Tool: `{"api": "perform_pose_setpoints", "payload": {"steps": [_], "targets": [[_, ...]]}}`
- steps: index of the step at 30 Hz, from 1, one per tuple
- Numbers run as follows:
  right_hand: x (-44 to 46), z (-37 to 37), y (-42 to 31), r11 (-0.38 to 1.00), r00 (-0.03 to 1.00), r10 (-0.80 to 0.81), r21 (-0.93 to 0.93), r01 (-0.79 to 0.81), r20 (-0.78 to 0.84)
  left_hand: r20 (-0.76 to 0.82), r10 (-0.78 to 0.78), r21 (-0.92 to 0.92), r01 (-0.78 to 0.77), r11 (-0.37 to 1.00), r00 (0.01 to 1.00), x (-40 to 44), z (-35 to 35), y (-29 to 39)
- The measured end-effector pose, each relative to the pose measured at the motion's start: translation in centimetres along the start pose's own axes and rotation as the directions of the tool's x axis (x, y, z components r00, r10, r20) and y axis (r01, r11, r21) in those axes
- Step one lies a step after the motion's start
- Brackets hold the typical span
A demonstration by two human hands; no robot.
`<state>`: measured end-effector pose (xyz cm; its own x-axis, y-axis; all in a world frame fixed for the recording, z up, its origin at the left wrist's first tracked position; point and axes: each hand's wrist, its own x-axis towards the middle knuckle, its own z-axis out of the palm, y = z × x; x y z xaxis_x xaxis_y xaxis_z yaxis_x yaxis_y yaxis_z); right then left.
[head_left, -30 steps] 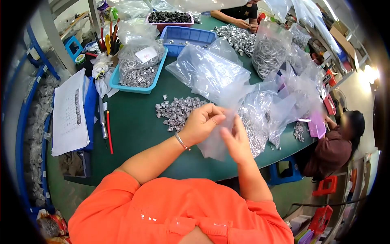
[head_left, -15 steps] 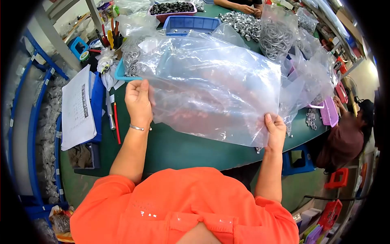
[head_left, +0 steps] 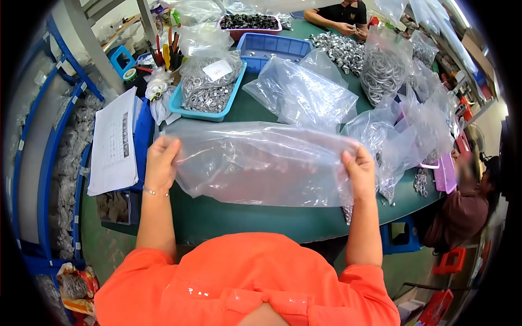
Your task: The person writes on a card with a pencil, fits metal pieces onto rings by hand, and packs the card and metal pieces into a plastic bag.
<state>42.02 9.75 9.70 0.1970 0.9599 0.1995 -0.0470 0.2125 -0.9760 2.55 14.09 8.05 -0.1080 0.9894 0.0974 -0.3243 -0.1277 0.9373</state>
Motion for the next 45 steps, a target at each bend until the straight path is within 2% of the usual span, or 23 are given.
{"api": "perform_pose_setpoints", "payload": {"steps": [1,2,5,7,8,10,11,13,14,16,17,20,22,26,30,32,34,37,39,42,43,44,45], "targets": [[1.3,-0.9,-0.7,0.992,0.998,-0.051,-0.116,0.046,-0.039,0.19,0.014,-0.09,0.003,0.996,0.982,0.2,-1.4,-0.4],[2.7,-1.4,-1.9,0.969,0.992,-0.101,-0.232,0.083,-0.07,0.19,0.015,-0.091,0.002,0.996,0.982,0.2,-0.8,-0.2],[5.2,-1.1,-6.3,0.99,0.991,-0.129,0.056,0.128,0.016,0.314,-0.003,-0.123,0.044,0.991,0.949,-0.3,2.3,-0.2],[5.8,-1.1,-7.6,0.989,0.984,-0.005,0.145,-0.022,0.181,0.589,0.032,-0.603,0.413,0.682,0.808,0.3,4.6,-0.4],[6.3,-2.8,-6.6,0.99,0.982,-0.01,0.141,-0.017,0.188,0.622,-0.027,-0.616,0.51,0.6,0.783,0.7,5.0,-0.8],[8.1,-7.2,-3.1,0.933,0.725,0.295,-0.352,-0.077,0.623,0.646,-0.046,-0.585,0.533,0.612,0.762,1.9,4.1,-3.6],[7.6,-7.2,-2.6,0.93,0.721,0.301,-0.359,-0.077,0.624,0.642,-0.044,-0.592,0.531,0.606,0.766,2.0,4.3,-3.5],[5.5,-6.8,-1.3,0.952,0.843,0.305,-0.173,-0.253,0.442,0.632,-0.142,-0.298,0.407,0.863,0.762,1.6,4.5,-3.2],[4.8,-6.6,-1.1,0.944,0.836,0.329,-0.179,-0.278,0.44,0.625,-0.161,-0.3,0.426,0.854,0.764,1.3,4.5,-3.1],[3.8,-6.1,-1.0,0.922,0.903,0.386,-0.058,-0.382,0.191,0.622,-0.223,-0.238,0.453,0.859,0.751,1.6,4.5,-2.7],[3.3,-6.1,-0.6,0.918,0.899,0.396,-0.056,-0.393,0.186,0.598,-0.211,-0.226,0.416,0.881,0.773,1.7,4.4,-3.2],[2.5,-6.0,-0.1,0.949,0.947,0.312,-0.062,-0.308,0.077,0.544,-0.289,-0.089,0.397,0.913,0.787,1.9,4.7,-3.0],[2.1,-6.4,-0.5,0.899,0.945,0.315,-0.348,-0.266,0.09,0.494,-0.292,-0.076,0.376,0.924,0.819,1.8,4.7,-3.3],[3.2,-7.0,1.3,0.96,0.99,0.124,-0.26,-0.102,0.072,0.342,-0.248,-0.119,0.303,0.945,0.906,2.0,4.2,-3.4],[4.3,-4.7,0.9,0.992,0.998,-0.057,-0.114,0.056,-0.009,0.509,-0.255,0.073,0.254,0.964,0.822,1.7,3.6,-1.8],[4.8,-4.2,0.3,0.989,0.994,-0.111,-0.099,0.11,-0.005,0.229,-0.057,0.207,0.009,0.978,0.972,1.5,3.9,-2.5],[5.0,-4.1,-1.2,0.982,0.966,0.009,-0.183,0.04,0.259,0.118,0.207,0.262,-0.232,0.937,0.971,2.5,4.5,-1.8],[6.2,-2.7,-3.1,0.94,0.9,-0.015,-0.3,0.161,0.435,0.201,0.32,0.25,-0.364,0.897,0.926,3.7,6.3,0.2],[6.6,-1.5,-5.2,0.938,0.873,-0.001,-0.302,0.171,0.488,0.583,0.137,0.678,-0.573,0.461,0.801,4.1,8.3,2.5],[7.0,-1.1,-6.5,0.928,0.846,-0.046,-0.292,0.233,0.531,0.664,0.188,0.659,-0.685,0.31,0.724,4.8,10.5,4.3],[6.8,-1.1,-7.0,0.93,0.79,-0.095,-0.229,0.288,0.606,0.704,0.145,0.518,-0.642,0.565,0.696,5.5,10.8,4.4],[6.8,-1.1,-7.5,0.927,0.72,-0.146,-0.16,0.338,0.678,0.724,0.028,0.491,-0.544,0.68,0.689,5.2,11.4,4.1],[7.5,-1.3,-6.7,0.889,0.562,-0.274,-0.017,0.457,0.781,0.812,-0.028,0.45,-0.594,0.667,0.583,5.1,12.2,3.6]]}}
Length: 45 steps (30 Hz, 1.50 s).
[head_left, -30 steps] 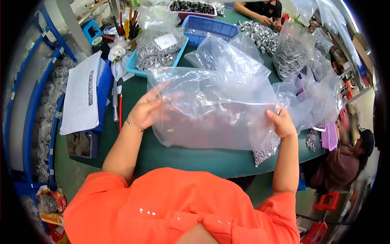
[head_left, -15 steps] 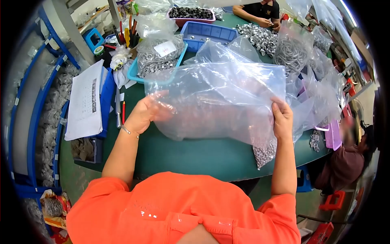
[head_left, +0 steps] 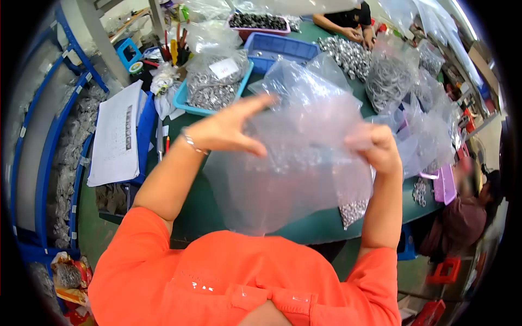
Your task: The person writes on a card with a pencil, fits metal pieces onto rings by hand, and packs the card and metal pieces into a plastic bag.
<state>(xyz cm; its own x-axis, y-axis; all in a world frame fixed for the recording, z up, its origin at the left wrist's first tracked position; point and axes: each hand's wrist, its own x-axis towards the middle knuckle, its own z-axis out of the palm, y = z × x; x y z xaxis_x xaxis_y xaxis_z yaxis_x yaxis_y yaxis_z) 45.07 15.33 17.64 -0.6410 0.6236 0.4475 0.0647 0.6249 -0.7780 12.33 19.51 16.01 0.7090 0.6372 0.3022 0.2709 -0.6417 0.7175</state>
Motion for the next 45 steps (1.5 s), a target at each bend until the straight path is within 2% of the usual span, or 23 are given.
{"api": "perform_pose_setpoints", "payload": {"steps": [1,3,5,6,8,11,13,15,17,19,21,23,25,27,29,31,32,33,35,38,40,43,45], "targets": [[0.3,0.4,-0.2,1.0,1.0,-0.026,-0.004,0.026,0.018,0.126,0.052,0.023,-0.055,0.998,0.991,0.5,0.7,-0.2],[-0.4,2.7,-0.8,0.944,0.922,0.219,0.308,-0.118,-0.319,0.44,-0.259,-0.339,0.426,0.839,0.86,0.6,1.4,-0.2],[-0.7,5.3,-0.1,0.82,0.697,0.327,0.558,0.127,-0.638,0.157,-0.187,-0.513,0.242,0.824,0.97,-0.3,2.1,-1.1],[-2.8,4.8,1.7,0.679,0.789,0.356,0.719,0.151,-0.501,0.094,-0.341,-0.608,0.325,0.724,0.935,-0.7,1.9,-0.4],[-5.7,6.5,4.3,0.575,0.848,0.369,0.81,0.113,-0.38,-0.014,-0.384,-0.669,0.277,0.69,0.923,-1.3,1.9,-1.3],[-5.9,9.4,3.0,0.595,0.845,0.376,0.799,0.094,-0.379,-0.131,-0.452,-0.698,0.242,0.674,0.882,-1.5,2.8,-2.3],[-6.5,9.7,4.8,0.819,0.53,0.562,0.516,-0.251,-0.635,-0.043,-0.418,-0.715,0.264,0.648,0.908,-1.8,2.9,-1.4],[-6.1,9.6,4.2,0.782,0.525,0.568,0.614,-0.105,-0.634,0.054,-0.387,-0.685,0.316,0.656,0.92,-2.3,2.3,-1.4],[-6.5,9.3,3.7,0.83,0.569,0.509,0.543,-0.126,-0.646,-0.002,-0.268,-0.591,0.214,0.778,0.964,-2.7,2.6,-2.3],[-7.2,9.4,3.7,0.835,0.483,0.516,0.541,-0.099,-0.708,-0.124,-0.257,-0.646,0.118,0.754,0.958,-3.1,3.2,-3.2],[-9.5,8.3,4.4,0.946,0.693,0.322,0.201,-0.252,-0.645,-0.116,-0.293,-0.78,0.095,0.618,0.949,-3.7,4.4,-5.8],[-8.9,8.3,3.8,0.973,0.698,0.182,0.025,-0.229,-0.692,-0.142,-0.479,-0.982,-0.064,0.176,0.866,-3.7,5.3,-6.7],[-9.4,7.7,4.3,0.976,0.685,0.186,0.056,-0.208,-0.704,0.162,-0.4,-0.974,0.08,-0.214,0.902,-4.6,4.1,-6.4],[-9.4,7.8,4.6,0.956,0.622,0.287,0.181,-0.229,-0.729,0.226,-0.504,-0.974,0.184,-0.134,0.834,-4.6,4.9,-5.0],[-8.3,8.1,4.2,0.924,0.562,0.383,0.306,-0.231,-0.733,0.082,-0.632,-0.793,0.434,0.427,0.771,-4.6,6.2,-6.0],[-6.4,8.7,2.9,0.486,0.573,0.604,0.826,0.286,-0.554,0.003,-0.669,-0.852,0.352,0.387,0.743,-3.8,7.1,-7.0],[-7.1,8.7,4.5,0.56,0.597,0.612,0.817,0.135,-0.518,-0.112,-0.682,-0.87,0.26,0.418,0.723,-3.0,7.1,-7.2],[-7.3,8.8,6.3,0.748,0.479,0.655,0.592,-0.3,-0.585,-0.227,-0.688,-0.875,0.166,0.455,0.689,-2.1,7.0,-7.4],[-4.2,8.3,6.1,0.761,0.464,0.645,0.45,-0.468,-0.607,-0.301,-0.691,-0.845,0.151,0.512,0.657,1.0,6.4,-7.0],[-1.0,3.1,9.3,0.79,0.339,0.597,0.457,-0.409,-0.727,-0.404,-0.671,-0.82,0.079,0.567,0.622,5.9,6.3,-9.6],[0.1,-0.8,11.3,0.815,0.322,0.568,0.465,-0.346,-0.757,-0.745,-0.337,-0.217,0.269,0.938,0.575,8.9,6.5,-10.8],[-0.8,-5.6,16.6,0.744,0.327,0.651,0.491,-0.452,-0.685,-0.612,-0.366,-0.115,0.379,0.918,0.701,11.6,5.9,-13.9],[-1.8,-7.0,19.8,0.523,0.153,0.695,0.347,-0.778,-0.703,-0.577,-0.4,-0.045,0.461,0.886,0.712,12.8,5.2,-14.0]]}}
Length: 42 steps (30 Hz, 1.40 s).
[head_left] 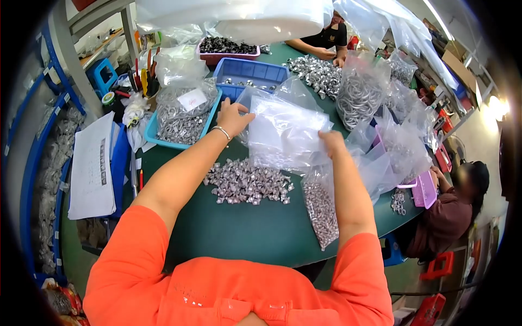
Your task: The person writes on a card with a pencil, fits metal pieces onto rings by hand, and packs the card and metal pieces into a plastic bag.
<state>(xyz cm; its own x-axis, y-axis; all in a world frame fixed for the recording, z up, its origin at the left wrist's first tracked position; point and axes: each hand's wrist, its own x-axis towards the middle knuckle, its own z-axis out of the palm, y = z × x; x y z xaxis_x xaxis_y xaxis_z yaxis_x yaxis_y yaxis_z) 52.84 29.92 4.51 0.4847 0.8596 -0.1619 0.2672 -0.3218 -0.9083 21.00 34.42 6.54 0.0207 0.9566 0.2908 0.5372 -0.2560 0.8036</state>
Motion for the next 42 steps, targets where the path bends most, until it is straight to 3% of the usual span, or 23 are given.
{"api": "perform_pose_setpoints", "payload": {"steps": [4,6,7,8,10,13,15,17,18,20,22,25,26,27,28,29,30,32,34,36,39,41,42], "targets": [[-1.4,1.7,1.4,0.992,0.996,0.082,0.102,-0.08,-0.02,0.069,-0.253,-0.12,0.26,0.958,0.965,2.1,-0.2,0.3],[-0.8,1.8,2.7,0.904,0.991,0.114,0.406,-0.133,0.072,0.431,-0.317,-0.224,0.441,0.869,0.844,2.7,-1.3,-0.4],[-1.0,1.1,2.2,0.883,0.979,0.139,0.429,-0.191,0.151,0.462,-0.252,-0.251,0.397,0.883,0.851,2.2,-1.8,0.0],[-1.9,0.0,1.2,0.935,0.982,0.049,0.339,-0.109,0.181,0.466,-0.26,-0.242,0.404,0.882,0.846,2.0,-1.9,0.1],[-3.7,-2.7,-1.7,0.998,0.988,-0.065,0.035,0.061,0.142,0.596,-0.026,-0.632,0.488,0.602,0.803,1.6,-2.0,-0.2],[-1.0,-6.0,-3.6,0.931,0.971,-0.235,0.277,0.239,-0.051,0.552,-0.057,-0.655,0.475,0.588,0.832,2.3,-1.5,2.1],[1.7,-8.5,-4.4,0.849,0.985,-0.148,0.522,0.082,0.084,0.497,-0.082,-0.655,0.436,0.617,0.864,2.6,0.6,2.6],[5.0,-9.3,-2.7,0.855,0.996,0.006,0.516,-0.052,0.092,0.131,-0.091,-0.44,0.14,0.887,0.987,3.7,3.2,2.1],[7.0,-9.5,-1.3,0.868,0.995,0.052,0.49,-0.088,0.086,0.177,-0.129,-0.42,0.193,0.887,0.976,3.4,4.0,1.7],[5.3,-7.5,-1.6,0.911,0.985,0.142,0.401,-0.091,-0.1,0.439,-0.183,-0.474,0.399,0.785,0.88,3.2,7.1,-0.9],[2.9,-4.6,-1.4,0.945,0.986,0.164,0.292,-0.146,-0.039,0.765,-0.236,-0.47,0.77,0.432,0.599,1.3,8.2,-0.9],[1.6,-2.3,-0.9,0.971,0.972,0.223,0.066,-0.228,0.068,0.789,-0.221,-0.505,0.809,0.3,0.574,-0.8,9.6,0.5],[2.0,-1.7,-0.6,0.916,0.98,0.09,-0.37,-0.152,-0.18,0.784,-0.185,-0.529,0.793,0.302,0.593,-1.3,10.3,0.6],[2.4,-1.3,-0.1,0.659,0.931,-0.141,-0.734,-0.166,-0.336,0.781,-0.184,-0.547,0.796,0.258,0.596,-1.6,11.0,0.6],[2.2,-1.2,0.0,0.58,0.784,-0.528,-0.813,0.052,-0.326,0.789,-0.212,-0.54,0.815,0.208,0.577,-1.7,12.1,0.4],[1.7,-0.8,-0.6,0.417,0.499,-0.825,-0.882,0.221,-0.266,0.793,-0.209,-0.54,0.819,0.193,0.572,-1.9,12.5,0.8],[1.4,-0.1,-1.3,0.414,0.487,-0.833,-0.88,0.232,-0.263,0.797,-0.206,-0.54,0.822,0.179,0.568,-2.1,12.9,1.2],[-1.9,2.8,-4.7,0.17,0.473,-0.876,-0.861,0.479,0.09,0.81,-0.191,-0.522,0.83,0.195,0.555,-2.2,14.9,1.2],[-1.9,5.6,-3.4,0.244,0.7,-0.698,-0.869,0.431,0.151,0.776,-0.26,-0.507,0.813,0.286,0.575,-2.6,14.8,2.8],[0.5,6.0,1.5,0.407,0.926,-0.293,-0.845,0.348,0.24,0.777,-0.204,-0.523,0.791,0.317,0.596,-3.0,16.0,1.2],[0.1,7.0,1.3,0.445,0.973,-0.177,-0.87,0.215,0.15,0.708,-0.363,-0.435,0.779,0.451,0.606,-3.9,11.8,3.5],[0.3,6.8,1.3,0.408,0.987,-0.071,-0.899,0.16,0.144,0.374,-0.438,-0.283,0.55,0.786,0.818,-4.9,10.3,3.4],[0.4,6.6,1.0,0.421,0.987,-0.085,-0.893,0.16,0.137,0.366,-0.425,-0.28,0.534,0.798,0.828,-5.1,9.1,3.1]]}}
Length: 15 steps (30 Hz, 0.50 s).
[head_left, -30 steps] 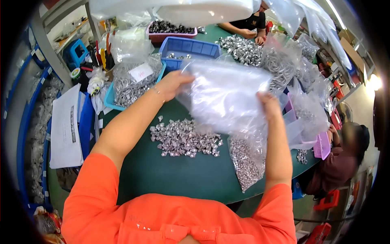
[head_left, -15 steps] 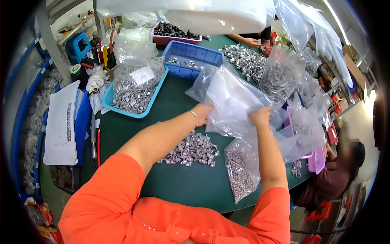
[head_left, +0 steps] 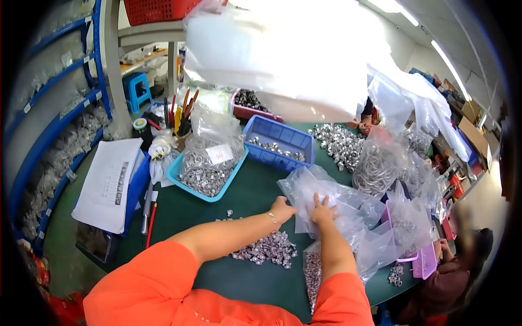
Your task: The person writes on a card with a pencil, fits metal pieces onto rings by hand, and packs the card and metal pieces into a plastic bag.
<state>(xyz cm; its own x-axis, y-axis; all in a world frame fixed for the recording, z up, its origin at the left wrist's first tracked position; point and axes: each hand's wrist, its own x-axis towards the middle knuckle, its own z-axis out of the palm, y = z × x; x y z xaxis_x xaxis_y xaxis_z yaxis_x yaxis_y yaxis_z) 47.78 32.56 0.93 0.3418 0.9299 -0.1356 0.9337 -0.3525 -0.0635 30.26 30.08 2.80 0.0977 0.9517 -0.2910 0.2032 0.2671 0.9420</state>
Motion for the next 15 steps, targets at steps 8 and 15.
{"api": "perform_pose_setpoints", "payload": {"steps": [8,15], "targets": [[-3.8,-16.8,-3.8,0.652,0.195,-0.241,-0.009,0.758,-0.951,0.047,0.568,0.014,-0.569,0.822,0.822,-6.5,-12.1,4.2],[-5.4,-35.6,-5.5,0.768,-0.192,-0.254,-0.319,0.556,-0.948,0.034,0.954,0.293,-0.916,0.274,0.296,-12.8,-14.9,15.5]]}}
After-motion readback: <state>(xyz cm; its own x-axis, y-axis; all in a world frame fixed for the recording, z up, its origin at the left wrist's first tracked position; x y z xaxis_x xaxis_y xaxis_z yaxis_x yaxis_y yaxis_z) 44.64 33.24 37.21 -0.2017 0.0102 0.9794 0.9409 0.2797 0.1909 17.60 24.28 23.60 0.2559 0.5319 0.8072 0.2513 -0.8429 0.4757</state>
